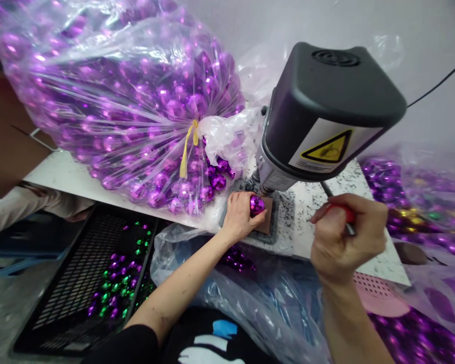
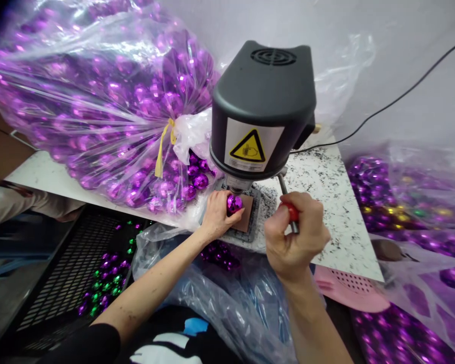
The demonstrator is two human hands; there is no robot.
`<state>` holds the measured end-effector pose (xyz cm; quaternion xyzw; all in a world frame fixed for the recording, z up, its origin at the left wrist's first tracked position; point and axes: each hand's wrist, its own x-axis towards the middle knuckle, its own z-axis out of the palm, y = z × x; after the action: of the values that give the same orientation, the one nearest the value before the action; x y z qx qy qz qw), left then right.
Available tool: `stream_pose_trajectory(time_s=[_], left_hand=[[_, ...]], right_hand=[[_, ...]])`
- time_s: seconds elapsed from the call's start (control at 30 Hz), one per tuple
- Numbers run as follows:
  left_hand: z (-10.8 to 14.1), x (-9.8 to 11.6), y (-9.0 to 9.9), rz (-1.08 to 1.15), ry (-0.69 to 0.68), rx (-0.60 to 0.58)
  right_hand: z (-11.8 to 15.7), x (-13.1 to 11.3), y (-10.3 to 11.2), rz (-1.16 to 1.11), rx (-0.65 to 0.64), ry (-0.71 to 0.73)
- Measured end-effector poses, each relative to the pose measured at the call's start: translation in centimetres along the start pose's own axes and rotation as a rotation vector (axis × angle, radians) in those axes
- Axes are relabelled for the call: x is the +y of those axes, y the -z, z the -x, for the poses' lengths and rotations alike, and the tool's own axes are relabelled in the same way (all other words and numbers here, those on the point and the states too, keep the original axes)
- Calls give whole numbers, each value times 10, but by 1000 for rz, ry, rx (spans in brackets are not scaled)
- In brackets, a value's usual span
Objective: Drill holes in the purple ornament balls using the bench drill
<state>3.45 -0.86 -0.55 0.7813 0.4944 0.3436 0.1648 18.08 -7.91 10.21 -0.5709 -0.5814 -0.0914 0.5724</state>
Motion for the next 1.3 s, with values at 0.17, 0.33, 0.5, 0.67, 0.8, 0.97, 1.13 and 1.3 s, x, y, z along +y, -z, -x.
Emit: stream_pose_trajectory(time_s=[0.17,0.33,0.5,0.67,0.8,0.97,1.13,1.3], left_hand=[[0,0,0,-8,6,-10],[1,0,0,-8,0,-5],[1,0,2,-19,8,-19],[1,-1,-1,-13,11,-26],[0,0,4,63,26,-15],[36,2,51,239,54,-61],[80,-3,93,187,10,-376],[24,-26,97,-49,-56,-232]], right_hand=[[16,25,-19,-51,53,215],[29,52,-38,-9,38,278],[33,52,-35,-17,24,244],[-10,13,-12,-79,69,105],[-81,-2,-10,-134,53,-157],[-121,1,-24,-288,-9,-265],[-115,-3,-27,-306,38,-224],[-114,2,-25,-311,-2,-264]])
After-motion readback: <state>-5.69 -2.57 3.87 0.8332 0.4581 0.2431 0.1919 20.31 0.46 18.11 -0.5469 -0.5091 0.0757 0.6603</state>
